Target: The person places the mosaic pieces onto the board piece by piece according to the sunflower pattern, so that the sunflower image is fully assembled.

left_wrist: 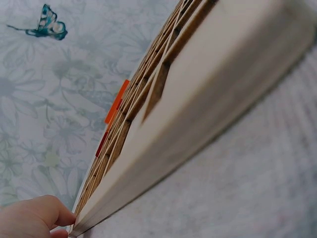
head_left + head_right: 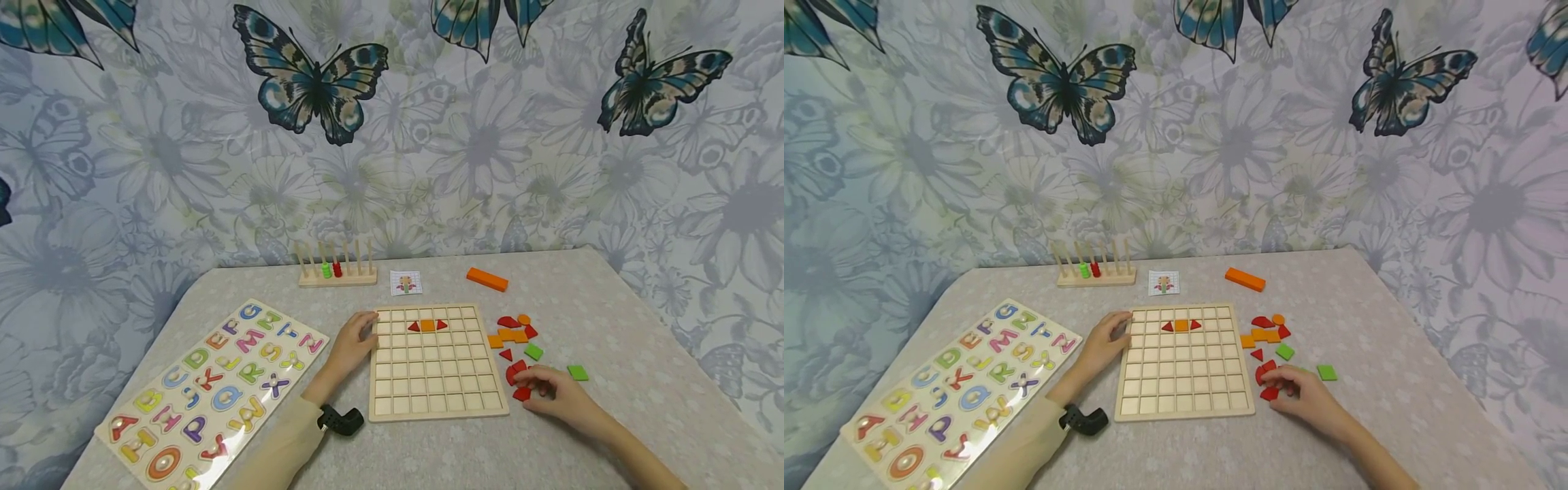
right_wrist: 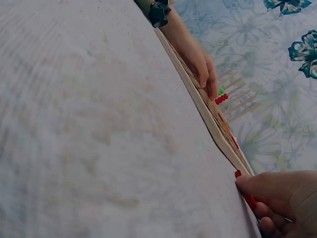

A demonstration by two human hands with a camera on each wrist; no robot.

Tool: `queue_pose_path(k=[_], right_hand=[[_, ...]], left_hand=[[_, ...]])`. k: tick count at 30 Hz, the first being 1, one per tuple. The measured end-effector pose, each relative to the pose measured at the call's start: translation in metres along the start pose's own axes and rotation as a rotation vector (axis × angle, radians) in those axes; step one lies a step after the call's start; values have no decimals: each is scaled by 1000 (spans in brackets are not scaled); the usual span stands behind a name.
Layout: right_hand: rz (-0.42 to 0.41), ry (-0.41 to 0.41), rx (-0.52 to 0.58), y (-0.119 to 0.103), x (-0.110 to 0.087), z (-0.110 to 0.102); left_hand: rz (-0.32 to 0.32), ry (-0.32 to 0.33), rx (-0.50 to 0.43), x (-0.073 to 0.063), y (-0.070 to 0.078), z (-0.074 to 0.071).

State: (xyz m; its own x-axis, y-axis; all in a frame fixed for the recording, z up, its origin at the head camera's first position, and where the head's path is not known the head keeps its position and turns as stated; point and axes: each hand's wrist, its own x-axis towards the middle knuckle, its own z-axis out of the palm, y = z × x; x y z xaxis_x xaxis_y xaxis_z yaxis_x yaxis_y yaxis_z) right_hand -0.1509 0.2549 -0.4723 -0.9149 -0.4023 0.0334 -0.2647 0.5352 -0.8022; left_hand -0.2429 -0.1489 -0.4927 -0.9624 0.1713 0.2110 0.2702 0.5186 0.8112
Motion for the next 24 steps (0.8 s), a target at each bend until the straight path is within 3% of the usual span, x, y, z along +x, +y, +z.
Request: queue_pose_path(k=[4,7,12,15,24], right_hand=[[58,80,6,-3,10,3],[42,130,18,-6,18,4],[-122,95,-15,-7,33,-3],[-180,69,-30,-6,42,-9],[-41,149,-96,5,60,-13]], left_hand=[[-1,2,-5,0,0,-1],[0,1,-6,0,0,-2],[-4,-6,-16,0,0,-1],[9,0,-15,0,1,0],[9,5,4,0,-1,0]])
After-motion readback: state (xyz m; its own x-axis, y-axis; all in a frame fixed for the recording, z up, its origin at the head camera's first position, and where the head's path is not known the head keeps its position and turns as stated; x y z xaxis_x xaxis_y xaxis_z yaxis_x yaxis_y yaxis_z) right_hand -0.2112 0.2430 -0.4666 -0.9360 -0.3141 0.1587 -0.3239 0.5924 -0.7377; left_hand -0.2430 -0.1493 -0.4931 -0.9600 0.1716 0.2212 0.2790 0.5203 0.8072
